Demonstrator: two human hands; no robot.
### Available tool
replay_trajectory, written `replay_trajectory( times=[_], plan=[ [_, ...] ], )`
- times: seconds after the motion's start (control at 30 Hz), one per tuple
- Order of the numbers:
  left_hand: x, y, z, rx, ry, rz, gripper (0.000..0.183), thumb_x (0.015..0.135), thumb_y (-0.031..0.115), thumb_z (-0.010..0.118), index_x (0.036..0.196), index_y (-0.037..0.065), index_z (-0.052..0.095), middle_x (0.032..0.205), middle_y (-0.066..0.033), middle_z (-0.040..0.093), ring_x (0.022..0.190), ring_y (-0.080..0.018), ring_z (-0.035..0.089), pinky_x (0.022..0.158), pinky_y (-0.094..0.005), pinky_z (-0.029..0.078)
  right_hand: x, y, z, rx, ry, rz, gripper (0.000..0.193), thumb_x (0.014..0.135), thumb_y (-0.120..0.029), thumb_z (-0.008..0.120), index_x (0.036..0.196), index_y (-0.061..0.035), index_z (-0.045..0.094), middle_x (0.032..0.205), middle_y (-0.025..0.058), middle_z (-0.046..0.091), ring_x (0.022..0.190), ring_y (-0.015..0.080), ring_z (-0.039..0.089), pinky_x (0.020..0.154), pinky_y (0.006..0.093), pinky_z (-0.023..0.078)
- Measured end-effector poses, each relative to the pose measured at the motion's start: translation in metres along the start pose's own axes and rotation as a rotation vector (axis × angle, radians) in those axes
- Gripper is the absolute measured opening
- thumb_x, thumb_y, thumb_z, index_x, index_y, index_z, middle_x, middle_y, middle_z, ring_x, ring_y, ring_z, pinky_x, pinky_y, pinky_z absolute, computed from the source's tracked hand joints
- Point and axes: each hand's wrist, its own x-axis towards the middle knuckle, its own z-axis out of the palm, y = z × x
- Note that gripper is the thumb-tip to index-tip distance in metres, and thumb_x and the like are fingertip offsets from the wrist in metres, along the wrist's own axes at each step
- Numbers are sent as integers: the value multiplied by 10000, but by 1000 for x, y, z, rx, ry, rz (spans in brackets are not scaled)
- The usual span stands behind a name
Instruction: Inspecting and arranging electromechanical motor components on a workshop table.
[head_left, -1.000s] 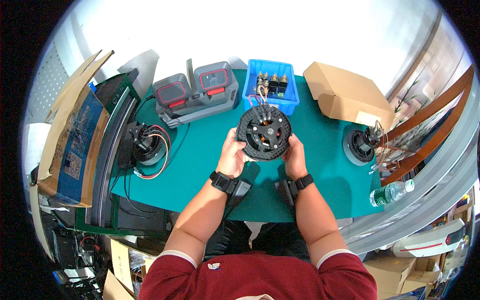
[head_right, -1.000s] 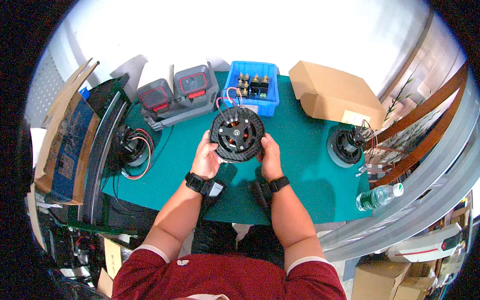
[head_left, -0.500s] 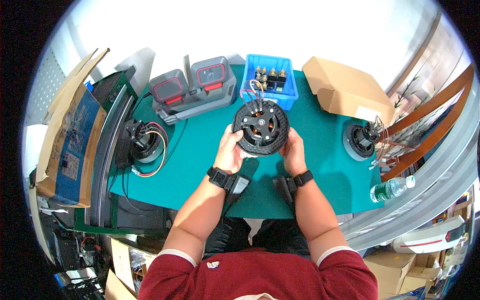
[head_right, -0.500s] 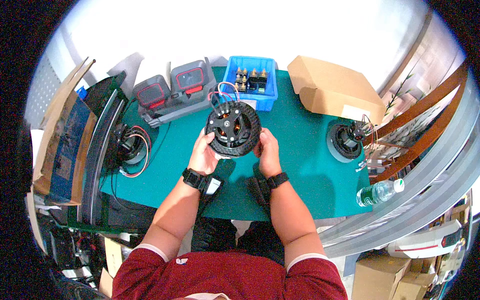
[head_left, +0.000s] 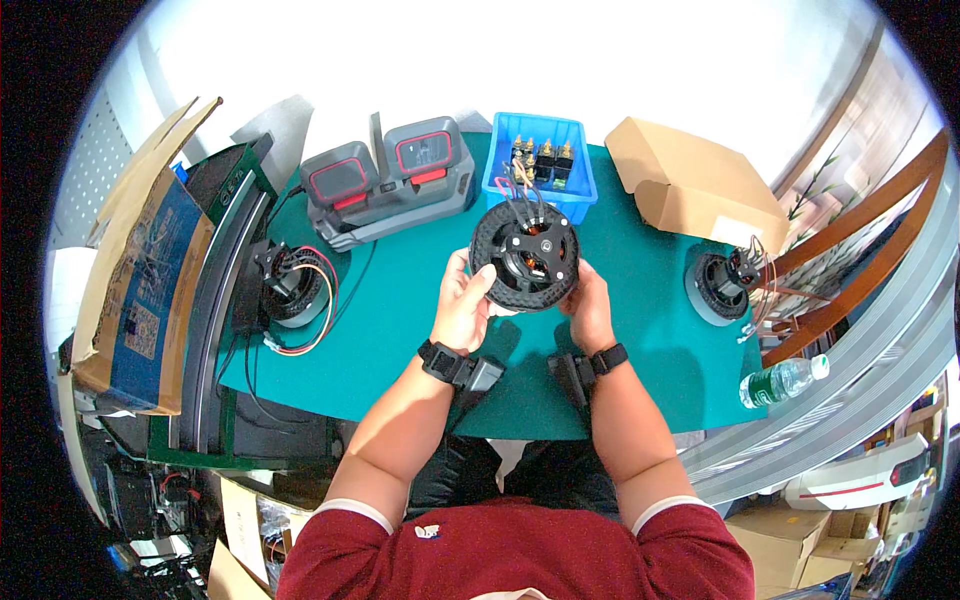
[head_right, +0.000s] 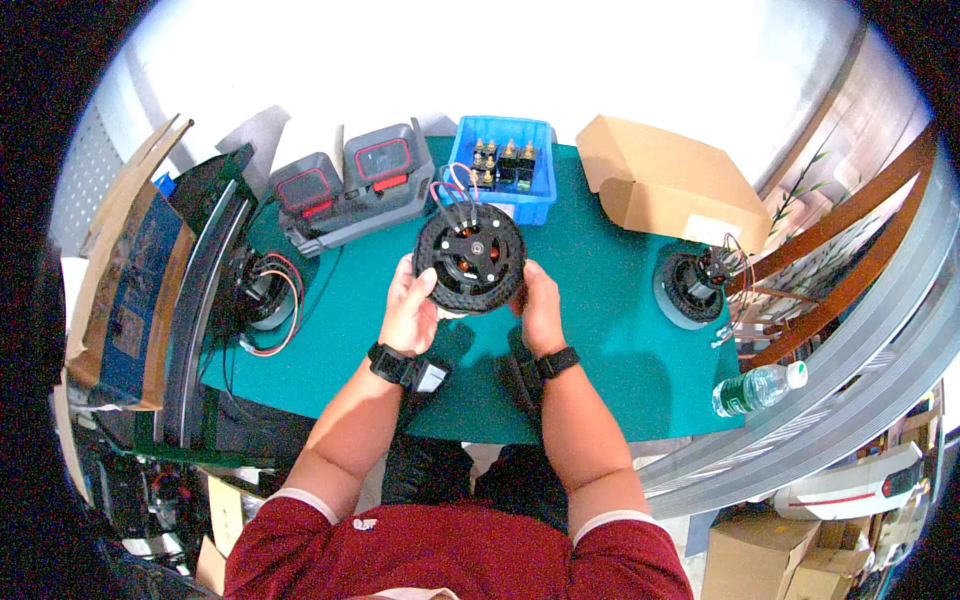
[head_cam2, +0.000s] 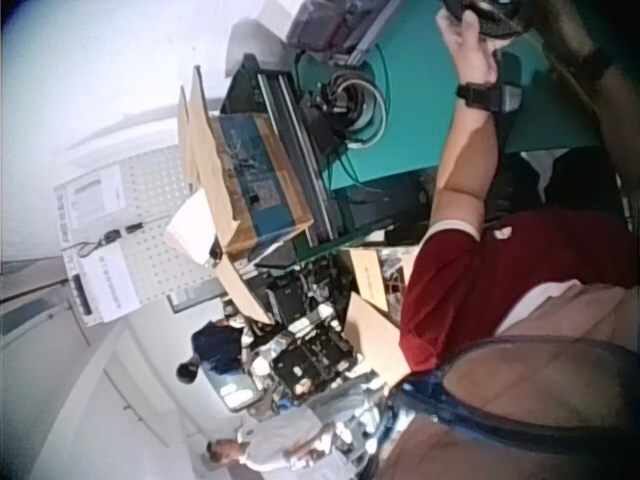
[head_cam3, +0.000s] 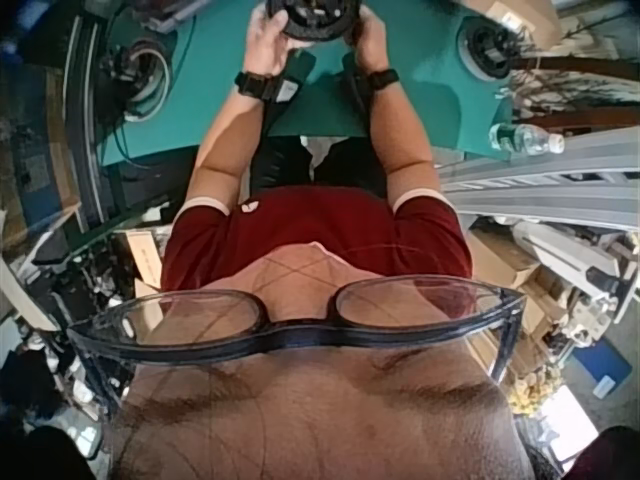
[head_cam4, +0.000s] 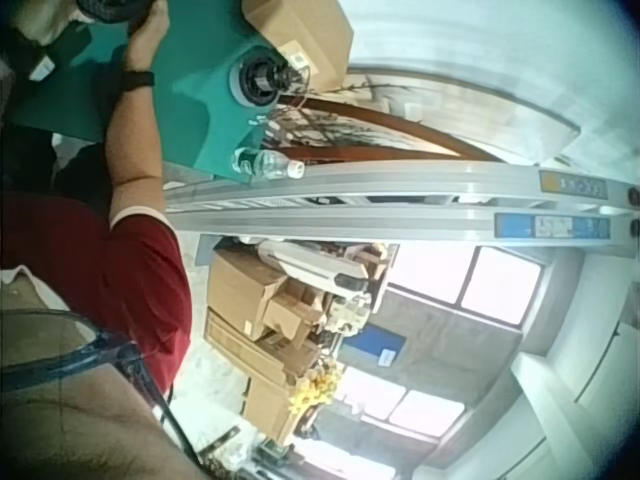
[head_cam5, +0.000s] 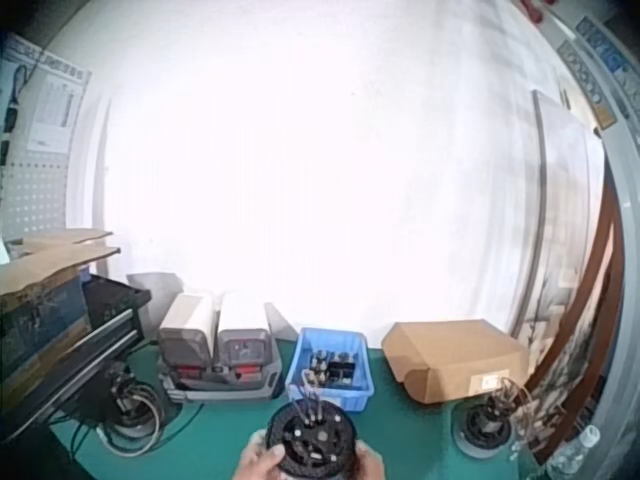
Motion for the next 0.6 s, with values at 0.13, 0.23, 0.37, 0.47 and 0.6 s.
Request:
replay_trajectory(
  times=[0.13, 0.23, 0.37, 0.47, 0.6],
  plan=[
    [0, -3, -1, 101, 50, 167, 395, 848, 68, 560, 1178, 64, 343, 1083, -107, 540, 896, -176, 599, 656, -322, 564, -2, -11, 10, -314, 298, -459, 438, 862, -276, 499, 1222, -30, 458, 948, 79, 537, 845, 158, 508, 764, 292, 421],
    [-2, -2, -4, 252, 93, 220, 419, 836, 47, 568, 1190, 67, 344, 1098, -101, 533, 946, -164, 570, 726, -308, 528, -16, -28, 11, -470, 279, -621, 619, 770, -303, 608, 1268, -3, 396, 1123, 134, 494, 1039, 233, 463, 936, 355, 352],
    [-2, -6, -1, 321, 86, 309, 502, 797, 8, 606, 1222, 34, 340, 1129, -95, 514, 1052, -171, 505, 930, -343, 398, -17, -33, 21, -602, 253, -781, 881, 607, -464, 729, 1278, -6, 386, 1156, 133, 503, 1074, 279, 453, 964, 400, 300],
    [-2, -8, 2, 328, 30, 339, 517, 793, 8, 613, 1228, 17, 336, 1157, -106, 499, 1081, -176, 487, 952, -337, 377, -22, -35, 26, -713, 243, -733, 935, 544, -472, 770, 1269, -15, 396, 1154, 125, 504, 1084, 287, 444, 947, 403, 288],
    [-2, -13, 0, 326, -20, 300, 525, 789, 8, 615, 1233, 19, 334, 1201, -121, 473, 1108, -183, 472, 961, -345, 370, -26, -38, 30, -772, 249, -732, 881, 516, -370, 815, 1232, -30, 431, 1132, 112, 504, 1048, 277, 453, 904, 396, 297]
  ],
)
